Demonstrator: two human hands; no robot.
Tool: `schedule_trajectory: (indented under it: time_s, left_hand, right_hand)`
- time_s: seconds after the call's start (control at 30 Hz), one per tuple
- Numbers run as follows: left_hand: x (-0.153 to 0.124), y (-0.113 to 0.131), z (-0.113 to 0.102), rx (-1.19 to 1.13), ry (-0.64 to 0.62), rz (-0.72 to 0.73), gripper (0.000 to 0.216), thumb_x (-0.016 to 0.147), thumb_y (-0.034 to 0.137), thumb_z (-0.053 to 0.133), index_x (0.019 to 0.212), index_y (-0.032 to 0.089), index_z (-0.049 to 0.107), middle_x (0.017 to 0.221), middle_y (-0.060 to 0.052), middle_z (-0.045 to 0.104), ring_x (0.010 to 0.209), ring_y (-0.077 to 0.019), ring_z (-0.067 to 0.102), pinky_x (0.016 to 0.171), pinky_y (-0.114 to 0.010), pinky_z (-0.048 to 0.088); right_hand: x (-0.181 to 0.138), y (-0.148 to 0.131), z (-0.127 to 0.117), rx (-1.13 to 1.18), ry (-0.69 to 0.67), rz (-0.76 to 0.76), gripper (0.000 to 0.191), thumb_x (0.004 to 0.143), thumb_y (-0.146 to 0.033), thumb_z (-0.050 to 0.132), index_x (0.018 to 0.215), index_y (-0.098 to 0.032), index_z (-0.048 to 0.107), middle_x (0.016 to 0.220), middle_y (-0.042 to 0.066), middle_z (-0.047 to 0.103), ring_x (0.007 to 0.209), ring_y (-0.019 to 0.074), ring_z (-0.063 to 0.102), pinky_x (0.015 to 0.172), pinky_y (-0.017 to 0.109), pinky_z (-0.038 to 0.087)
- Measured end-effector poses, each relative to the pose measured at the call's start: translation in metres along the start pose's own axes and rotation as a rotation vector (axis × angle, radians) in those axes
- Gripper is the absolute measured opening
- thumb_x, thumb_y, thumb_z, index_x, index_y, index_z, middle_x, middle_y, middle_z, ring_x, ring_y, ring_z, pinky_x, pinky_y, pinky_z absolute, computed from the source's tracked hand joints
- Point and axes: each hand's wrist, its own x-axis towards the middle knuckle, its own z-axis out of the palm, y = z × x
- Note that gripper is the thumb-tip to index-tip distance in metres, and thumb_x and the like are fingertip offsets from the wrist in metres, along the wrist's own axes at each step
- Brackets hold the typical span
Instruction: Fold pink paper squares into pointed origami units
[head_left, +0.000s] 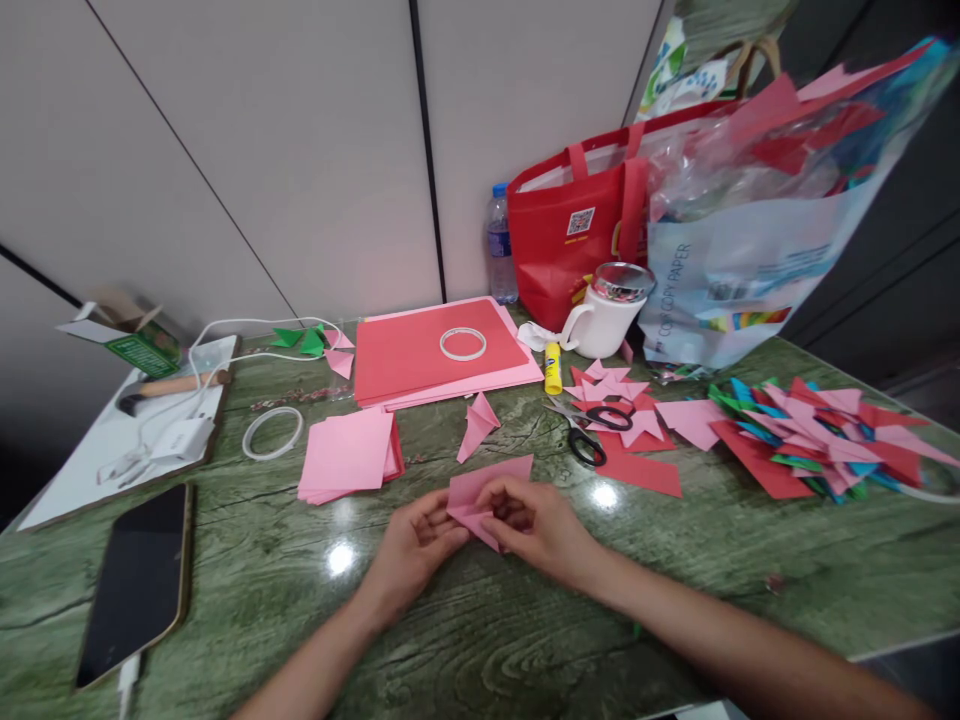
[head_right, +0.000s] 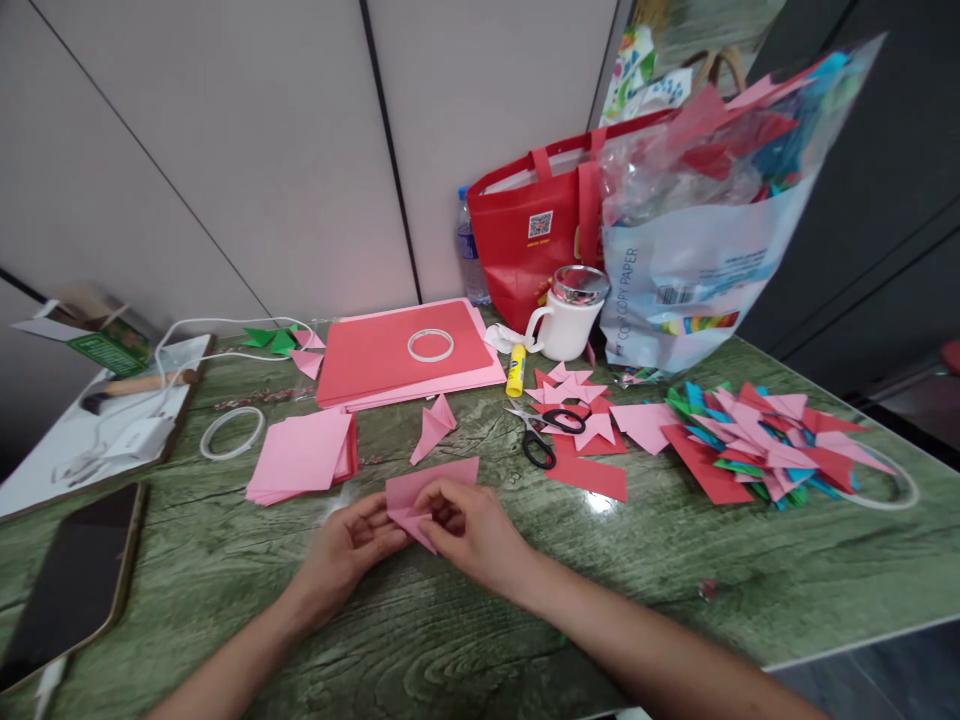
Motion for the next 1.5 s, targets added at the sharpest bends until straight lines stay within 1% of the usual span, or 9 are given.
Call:
schedule_trajectory:
  time_s: [0.27, 0.43, 0.53, 0.63, 0.73, 0.83, 1.03, 1.27, 1.5]
  left_hand:
    - [-0.001, -0.003, 0.000, -0.078, -0.004, -0.026, 0.035, 0.070, 0.027, 0.071, 0.102, 0.014, 0.065, 0.094, -0.009, 0.071, 0.086, -0.0196, 0.066, 0.085, -0.033, 0.049]
    - [0.000, -0.004, 0.000, -0.083, 0.014, 0.004, 0.031, 0.072, 0.029, 0.070, 0.098, 0.014, 0.066, 0.095, -0.009, 0.071, 0.084, -0.0197, 0.066, 0.084, -0.034, 0.050]
    - [0.000, -0.004, 0.001, -0.082, 0.046, 0.016, 0.030, 0.071, 0.028, 0.070, 0.097, 0.014, 0.066, 0.094, -0.009, 0.071, 0.084, -0.0200, 0.066, 0.083, -0.033, 0.051]
    - [-0.001, -0.003, 0.000, -0.092, 0.072, 0.044, 0.028, 0.071, 0.027, 0.070, 0.096, 0.015, 0.066, 0.095, -0.008, 0.071, 0.085, -0.0195, 0.066, 0.082, -0.033, 0.052]
    - [-0.001, -0.002, -0.001, -0.096, 0.096, 0.052, 0.026, 0.070, 0.027, 0.071, 0.093, 0.015, 0.067, 0.095, -0.007, 0.071, 0.084, -0.0190, 0.066, 0.080, -0.032, 0.053]
    - [-0.001, 0.000, -0.001, -0.101, 0.108, 0.033, 0.026, 0.069, 0.028, 0.072, 0.091, 0.015, 0.067, 0.096, -0.008, 0.071, 0.087, -0.0200, 0.066, 0.079, -0.031, 0.053]
    - [-0.002, -0.001, 0.002, -0.128, 0.081, -0.025, 0.029, 0.068, 0.027, 0.073, 0.092, 0.013, 0.065, 0.084, -0.006, 0.072, 0.075, -0.0178, 0.067, 0.074, -0.031, 0.055]
    - [-0.002, -0.002, 0.003, -0.127, 0.097, -0.056, 0.031, 0.067, 0.027, 0.074, 0.091, 0.009, 0.065, 0.079, -0.009, 0.072, 0.071, -0.0177, 0.068, 0.071, -0.029, 0.056]
    - [-0.002, -0.001, 0.005, -0.137, 0.136, -0.083, 0.034, 0.063, 0.027, 0.076, 0.089, 0.008, 0.065, 0.077, -0.009, 0.072, 0.069, -0.0169, 0.068, 0.068, -0.026, 0.056]
  right_hand:
    - [0.001, 0.004, 0.003, 0.127, 0.072, 0.126, 0.017, 0.071, -0.030, 0.064, 0.078, -0.018, 0.055, 0.067, -0.001, 0.058, 0.056, 0.0105, 0.057, 0.046, 0.019, 0.049]
    - [0.001, 0.007, -0.002, -0.099, 0.179, 0.048, 0.022, 0.069, -0.030, 0.068, 0.081, -0.018, 0.054, 0.074, 0.001, 0.059, 0.063, 0.0134, 0.057, 0.055, 0.025, 0.049]
    - [0.001, 0.006, -0.006, -0.303, 0.348, -0.060, 0.043, 0.062, -0.032, 0.075, 0.097, -0.020, 0.052, 0.097, 0.007, 0.055, 0.089, 0.0228, 0.055, 0.075, 0.038, 0.049]
    - [0.002, 0.005, -0.008, -0.304, 0.430, -0.066, 0.076, 0.057, -0.034, 0.078, 0.121, -0.021, 0.039, 0.118, 0.011, 0.044, 0.107, 0.0278, 0.048, 0.087, 0.044, 0.045]
    - [0.003, 0.006, -0.007, -0.126, 0.369, 0.023, 0.096, 0.058, -0.033, 0.078, 0.133, -0.025, 0.019, 0.122, 0.012, 0.042, 0.083, 0.0191, 0.059, 0.073, 0.038, 0.051]
    - [0.003, 0.009, -0.004, -0.008, 0.295, 0.101, 0.099, 0.057, -0.030, 0.078, 0.134, -0.025, 0.016, 0.108, 0.008, 0.052, 0.061, 0.0115, 0.057, 0.061, 0.031, 0.051]
    - [0.004, 0.010, -0.005, 0.033, 0.235, 0.080, 0.089, 0.059, -0.024, 0.077, 0.131, -0.021, 0.026, 0.075, 0.000, 0.061, 0.070, 0.0185, 0.061, 0.066, 0.032, 0.050]
    - [0.009, -0.002, -0.015, 0.014, 0.136, 0.273, 0.076, 0.049, -0.029, 0.081, 0.116, -0.017, 0.047, 0.082, 0.001, 0.061, 0.072, 0.0187, 0.057, 0.063, 0.030, 0.046]
    - [0.012, -0.007, -0.018, 0.163, 0.018, 0.350, 0.067, 0.048, -0.023, 0.079, 0.108, -0.016, 0.051, 0.081, 0.000, 0.062, 0.069, 0.0144, 0.055, 0.059, 0.024, 0.044]
